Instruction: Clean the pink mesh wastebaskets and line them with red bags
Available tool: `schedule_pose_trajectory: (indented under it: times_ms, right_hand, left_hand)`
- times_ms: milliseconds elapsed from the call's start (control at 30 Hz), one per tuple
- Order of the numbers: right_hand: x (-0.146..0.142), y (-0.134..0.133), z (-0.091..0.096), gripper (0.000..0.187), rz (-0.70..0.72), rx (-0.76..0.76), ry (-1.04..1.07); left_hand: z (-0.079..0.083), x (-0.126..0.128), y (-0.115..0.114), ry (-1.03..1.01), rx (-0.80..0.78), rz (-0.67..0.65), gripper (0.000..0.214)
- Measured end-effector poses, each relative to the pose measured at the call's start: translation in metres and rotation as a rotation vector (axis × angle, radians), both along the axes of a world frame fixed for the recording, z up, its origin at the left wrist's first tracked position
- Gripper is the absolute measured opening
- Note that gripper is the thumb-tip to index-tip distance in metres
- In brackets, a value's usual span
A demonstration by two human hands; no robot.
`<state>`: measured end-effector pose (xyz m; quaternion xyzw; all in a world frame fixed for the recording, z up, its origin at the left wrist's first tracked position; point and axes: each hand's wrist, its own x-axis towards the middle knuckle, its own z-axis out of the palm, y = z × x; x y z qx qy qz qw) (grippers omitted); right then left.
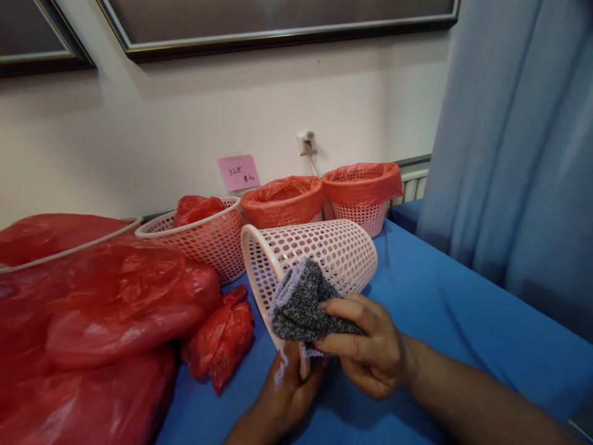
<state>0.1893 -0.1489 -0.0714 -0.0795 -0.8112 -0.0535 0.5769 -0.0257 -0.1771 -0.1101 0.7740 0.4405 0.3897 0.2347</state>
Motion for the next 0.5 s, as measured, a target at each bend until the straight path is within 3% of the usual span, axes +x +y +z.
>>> schedule_pose_trajectory:
  times_ms: [67, 133, 233, 300, 400, 500]
  right_hand:
    - [0.005, 0.014, -0.003, 0.044, -0.062, -0.038, -0.007]
    - [0.015, 0.035, -0.008, 0.044, -0.225, -0.150, 0.098]
    - [0.039, 0.075, -0.019, 0.037, -0.577, -0.458, 0.365]
    - [0.054, 0.094, -0.024, 0.035, -0.721, -0.625, 0.459]
    - [0.057, 0.093, -0.022, 0.036, -0.685, -0.608, 0.415]
    - [0.036, 0.057, -0.009, 0.040, -0.424, -0.371, 0.250]
  left_hand:
    - [0.005, 0.001, -0.002, -0.038, -0.004, 0.011, 0.031]
    - [0.008, 0.002, -0.003, -0.043, -0.012, -0.006, 0.037]
    - [0.008, 0.001, -0.002, -0.006, 0.000, -0.043, 0.042]
    - [0.007, 0.001, 0.000, 0.058, 0.022, -0.080, 0.045]
    - [0.011, 0.006, 0.005, 0.161, 0.012, -0.146, 0.052]
    - [0.018, 0.013, 0.009, 0.202, -0.018, -0.179, 0.055]
